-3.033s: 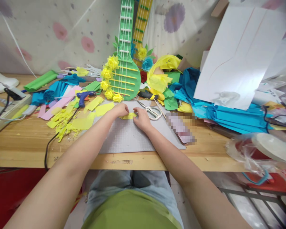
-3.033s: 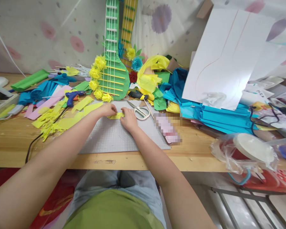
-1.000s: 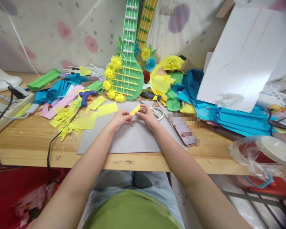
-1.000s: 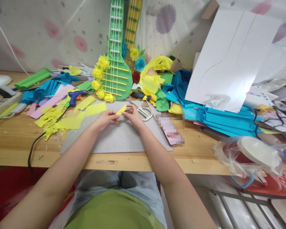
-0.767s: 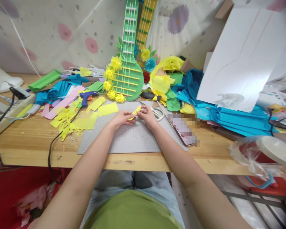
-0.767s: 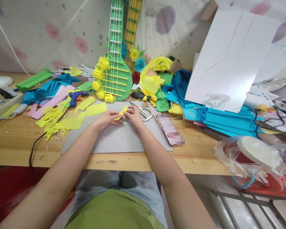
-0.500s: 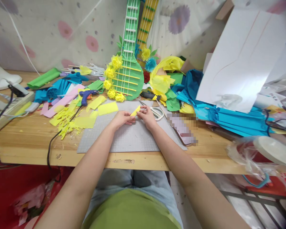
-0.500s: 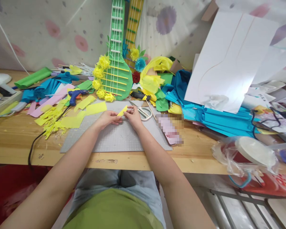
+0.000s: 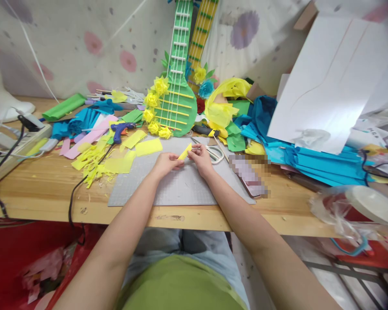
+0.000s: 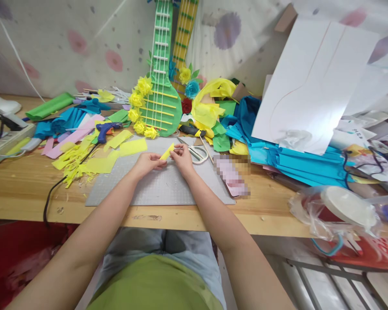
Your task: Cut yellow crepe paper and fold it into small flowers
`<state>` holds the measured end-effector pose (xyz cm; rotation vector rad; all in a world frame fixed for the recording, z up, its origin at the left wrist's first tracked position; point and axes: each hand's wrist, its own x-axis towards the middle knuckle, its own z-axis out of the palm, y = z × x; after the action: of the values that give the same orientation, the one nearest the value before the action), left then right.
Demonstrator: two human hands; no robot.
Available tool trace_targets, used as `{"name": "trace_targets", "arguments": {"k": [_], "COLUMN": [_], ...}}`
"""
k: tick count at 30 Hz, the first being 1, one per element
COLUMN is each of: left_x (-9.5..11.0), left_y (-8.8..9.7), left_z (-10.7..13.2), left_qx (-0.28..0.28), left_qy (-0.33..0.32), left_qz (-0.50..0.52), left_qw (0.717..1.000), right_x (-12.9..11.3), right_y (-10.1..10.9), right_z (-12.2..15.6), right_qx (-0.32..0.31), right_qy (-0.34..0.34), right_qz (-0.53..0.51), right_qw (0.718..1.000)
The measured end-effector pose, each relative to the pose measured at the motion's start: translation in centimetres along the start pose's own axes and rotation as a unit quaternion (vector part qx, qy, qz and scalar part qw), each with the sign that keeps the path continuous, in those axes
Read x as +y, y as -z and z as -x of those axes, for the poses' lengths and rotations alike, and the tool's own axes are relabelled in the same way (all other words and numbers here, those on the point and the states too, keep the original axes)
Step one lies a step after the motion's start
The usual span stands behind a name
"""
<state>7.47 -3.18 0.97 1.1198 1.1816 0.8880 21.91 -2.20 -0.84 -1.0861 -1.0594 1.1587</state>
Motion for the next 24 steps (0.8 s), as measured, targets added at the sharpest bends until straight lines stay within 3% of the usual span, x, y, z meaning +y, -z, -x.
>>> {"name": "trace_targets", "arguments": {"k": [7,13,24], "left_x": [-0.13,-0.28,0.19], "left_y": [-0.75,-0.91,-0.98], "left_z": [-0.39,-0.35,0.1], "left_qx": [0.019,0.016,0.001], "left_qy": [-0.033,-0.036,-0.009], "left_qz": [0.053,0.045,0.028], "left_qw": [0.998,0.998,1.0], "right_x": [0.24,0.01,-0.23], "right_y": [-0.41,-0.59,-0.15], "right_z": [-0.09,0.1,-0.13], "right_qx": [-0.019,-0.048,0.021], "right_qy": [0.036,0.016,0.043], "right_qz": [0.035,0.021,0.012], "right_qw": [0.999,0.999,0.999]}}
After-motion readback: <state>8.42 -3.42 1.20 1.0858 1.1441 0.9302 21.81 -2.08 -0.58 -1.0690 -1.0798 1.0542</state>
